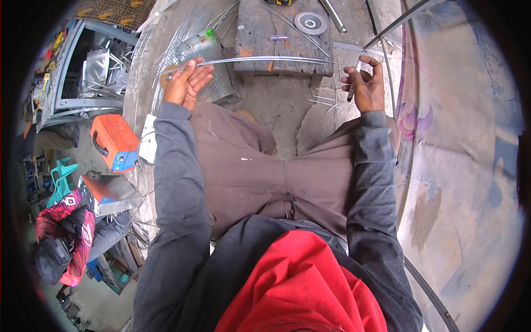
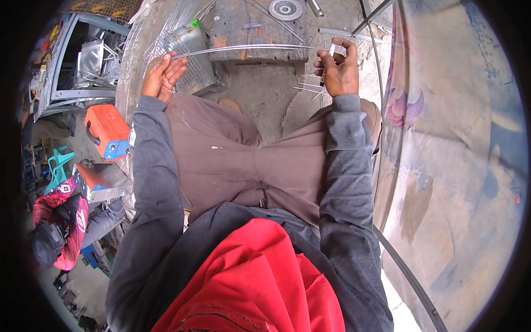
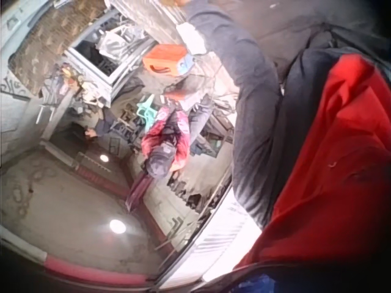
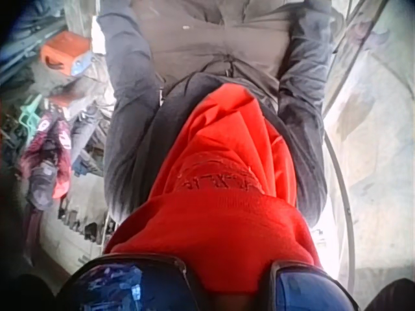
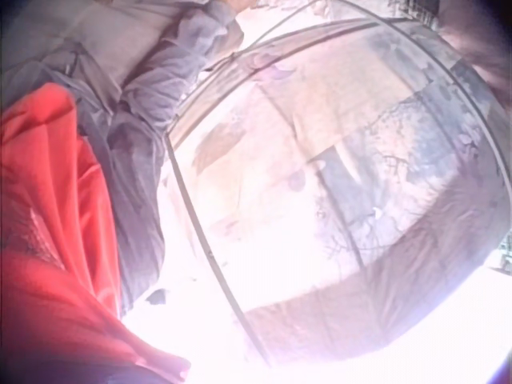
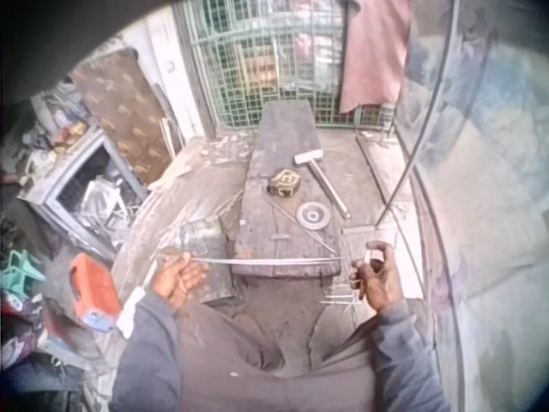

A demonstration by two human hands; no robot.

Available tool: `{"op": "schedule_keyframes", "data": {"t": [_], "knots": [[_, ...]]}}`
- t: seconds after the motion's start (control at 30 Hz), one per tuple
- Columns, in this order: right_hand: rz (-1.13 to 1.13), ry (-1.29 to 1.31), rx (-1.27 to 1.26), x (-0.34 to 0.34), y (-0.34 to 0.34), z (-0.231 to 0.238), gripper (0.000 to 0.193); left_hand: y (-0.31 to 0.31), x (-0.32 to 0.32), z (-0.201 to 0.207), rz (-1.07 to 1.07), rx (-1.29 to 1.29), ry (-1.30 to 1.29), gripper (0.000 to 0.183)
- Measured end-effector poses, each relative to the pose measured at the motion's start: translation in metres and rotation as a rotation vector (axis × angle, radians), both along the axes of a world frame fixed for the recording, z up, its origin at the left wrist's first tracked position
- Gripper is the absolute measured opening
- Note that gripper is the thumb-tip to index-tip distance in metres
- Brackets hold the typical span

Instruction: Measure and cut metal rods for a fabrication project.

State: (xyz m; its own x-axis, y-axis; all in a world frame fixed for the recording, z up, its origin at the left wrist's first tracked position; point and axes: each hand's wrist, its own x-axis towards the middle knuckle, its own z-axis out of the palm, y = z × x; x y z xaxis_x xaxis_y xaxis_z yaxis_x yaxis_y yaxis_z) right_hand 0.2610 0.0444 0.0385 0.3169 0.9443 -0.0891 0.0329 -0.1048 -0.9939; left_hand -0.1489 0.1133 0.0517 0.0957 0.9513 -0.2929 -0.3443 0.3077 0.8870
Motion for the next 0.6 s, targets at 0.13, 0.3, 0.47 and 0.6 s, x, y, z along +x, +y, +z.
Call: {"op": "schedule_keyframes", "data": {"t": [0.13, 0.3, 0.47, 0.6], "knots": [[-0.047, 0.119, 0.050, 0.002, 0.004, 0.003, 0.035, 0.007, -0.013, -0.004, 0.003, -0.019, 0.022, 0.031], [-0.064, 0.104, 0.230, -0.004, 0.005, 0.005, 0.037, 0.004, -0.009, -0.006, 0.012, -0.025, -0.002, 0.031], [-0.184, -0.074, 0.221, -0.022, 0.011, 0.004, 0.033, -0.001, -0.009, -0.003, 0.017, -0.003, -0.020, 0.030], [-0.017, -0.528, 0.246, -0.033, 0.014, -0.001, 0.023, -0.003, -0.006, -0.002, -0.010, 0.024, -0.021, 0.030]]}}
